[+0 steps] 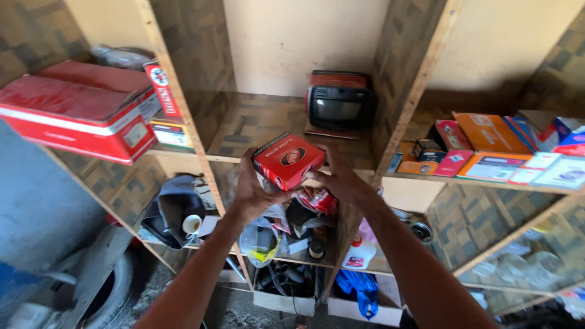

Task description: The person repeatedly picks small boxes of motorcycle parts from a wooden shelf, briefly turns them over in their hands, and places them on a wooden workbench. The person handles items one at a time, including boxes labeled clutch plate and clutch roller, and a small black plastic case.

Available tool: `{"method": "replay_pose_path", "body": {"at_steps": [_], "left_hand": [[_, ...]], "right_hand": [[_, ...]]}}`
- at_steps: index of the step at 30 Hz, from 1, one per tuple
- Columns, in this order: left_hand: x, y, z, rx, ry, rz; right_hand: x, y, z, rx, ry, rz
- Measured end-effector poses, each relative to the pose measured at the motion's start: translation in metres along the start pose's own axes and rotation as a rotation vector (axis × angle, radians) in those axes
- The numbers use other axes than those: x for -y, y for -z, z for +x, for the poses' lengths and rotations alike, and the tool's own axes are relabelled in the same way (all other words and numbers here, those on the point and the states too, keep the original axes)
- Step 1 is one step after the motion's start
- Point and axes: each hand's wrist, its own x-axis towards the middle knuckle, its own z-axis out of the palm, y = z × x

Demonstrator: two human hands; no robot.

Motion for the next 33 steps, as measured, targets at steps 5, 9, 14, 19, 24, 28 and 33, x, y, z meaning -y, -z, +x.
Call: {"method": "replay_pose_path", "body": {"at_steps": [5,9,14,19,24,28,33], "left_hand": [[-0.03,0.004,-0.018,-0.05,0.051,-0.024],[-0.048,0.001,-0.027,-0.11,0.03,-0.072],[-0.06,-0.005,-0.034,-0.195,-0.046,-0.138],[-0.064,-0.01,-0.045,-0.289,-0.043,-0.047],[-0.062,-0.006,-0.072,-0.316,0.008,-0.069],[-0.055,0.014,-0.093,-0.337,0.14,-0.178],[-0.064,0.053,-0.121,-0.335,0.337,0.047]], "right_hand": [[0.017,0.003,-0.003,0.062,-0.007,0.17],[0.03,-0.001,-0.012,0.112,-0.025,0.503],[0.046,-0.018,-0.014,-0.074,-0.083,0.742],[0.065,-0.024,-0.02,-0.027,-0.236,0.88],[0.08,-0.03,-0.026,0.034,-0.314,0.902],[0.083,-0.042,-0.029,0.083,-0.318,0.973],[0.094,-0.068,-0.025,0.177,-0.345,0.98]]}}
